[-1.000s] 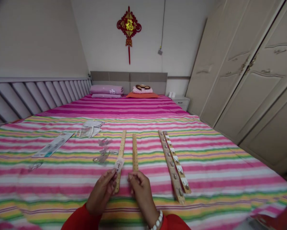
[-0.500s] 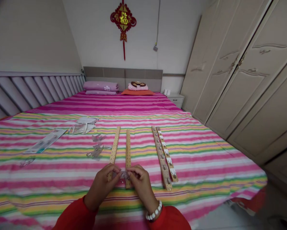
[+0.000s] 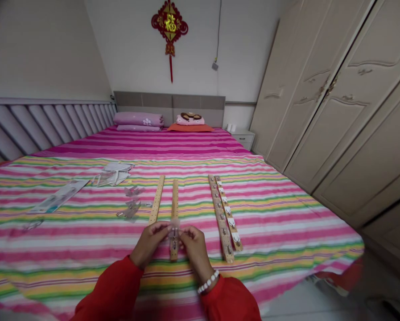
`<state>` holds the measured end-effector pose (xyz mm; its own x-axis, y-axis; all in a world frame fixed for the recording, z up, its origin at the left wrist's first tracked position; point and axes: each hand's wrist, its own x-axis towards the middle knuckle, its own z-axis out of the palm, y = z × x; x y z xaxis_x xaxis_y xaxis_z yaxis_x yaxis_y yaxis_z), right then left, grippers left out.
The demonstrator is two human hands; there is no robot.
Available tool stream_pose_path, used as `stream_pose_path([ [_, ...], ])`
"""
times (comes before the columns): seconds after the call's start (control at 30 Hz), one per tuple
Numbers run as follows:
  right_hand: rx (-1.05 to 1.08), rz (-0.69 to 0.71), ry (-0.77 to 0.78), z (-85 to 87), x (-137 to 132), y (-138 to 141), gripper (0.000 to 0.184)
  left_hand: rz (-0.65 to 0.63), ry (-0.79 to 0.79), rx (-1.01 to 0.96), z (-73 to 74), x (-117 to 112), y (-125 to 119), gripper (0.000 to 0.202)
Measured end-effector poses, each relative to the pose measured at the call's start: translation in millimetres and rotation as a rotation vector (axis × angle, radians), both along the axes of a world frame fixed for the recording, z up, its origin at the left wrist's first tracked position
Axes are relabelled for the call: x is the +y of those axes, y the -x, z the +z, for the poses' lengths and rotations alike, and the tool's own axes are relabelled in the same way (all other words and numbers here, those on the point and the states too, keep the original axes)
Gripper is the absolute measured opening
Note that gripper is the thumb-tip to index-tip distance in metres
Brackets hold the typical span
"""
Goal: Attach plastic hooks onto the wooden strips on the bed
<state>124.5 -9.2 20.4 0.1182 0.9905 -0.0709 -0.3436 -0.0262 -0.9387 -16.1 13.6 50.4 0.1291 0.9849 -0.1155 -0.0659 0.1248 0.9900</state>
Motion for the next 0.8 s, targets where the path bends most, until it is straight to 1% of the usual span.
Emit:
stream_pose_path([
  [0.1, -0.005, -0.018, -0.003, -0.1, 12, 0, 0.026, 0.032, 0.018, 0.012, -4.7, 13, -2, 0.040],
  [0.17, -0.003, -0.024, 0.013, -2.0, 19, 0, 0.023, 0.053, 0.026, 0.022, -10.7, 21, -3, 0.041],
  [0.27, -0.004, -0.031, 0.051, -11.0, 26, 2, 0.020, 0.086, 0.001, 0.048, -24.3, 30, -3, 0.040],
  [0.4, -0.012, -0.042, 0.086, -26.1, 32, 3, 0.017, 0.090, -0.059, 0.125, -39.3, 38, -3, 0.033],
  [0.47, -0.023, -0.053, 0.090, -29.7, 35, 4, 0.015, 0.084, -0.098, 0.170, -42.3, 42, -3, 0.027],
  [0.57, -0.041, -0.068, 0.078, -30.6, 40, 4, 0.013, 0.089, -0.129, 0.212, -43.7, 48, -3, 0.022],
  [0.67, -0.066, -0.084, 0.052, -32.1, 44, 5, 0.011, 0.098, -0.115, 0.235, -45.0, 50, -4, 0.020],
  [0.8, -0.093, -0.097, 0.038, -38.4, 46, 7, 0.009, 0.092, -0.068, 0.238, -47.9, 48, -5, 0.018],
])
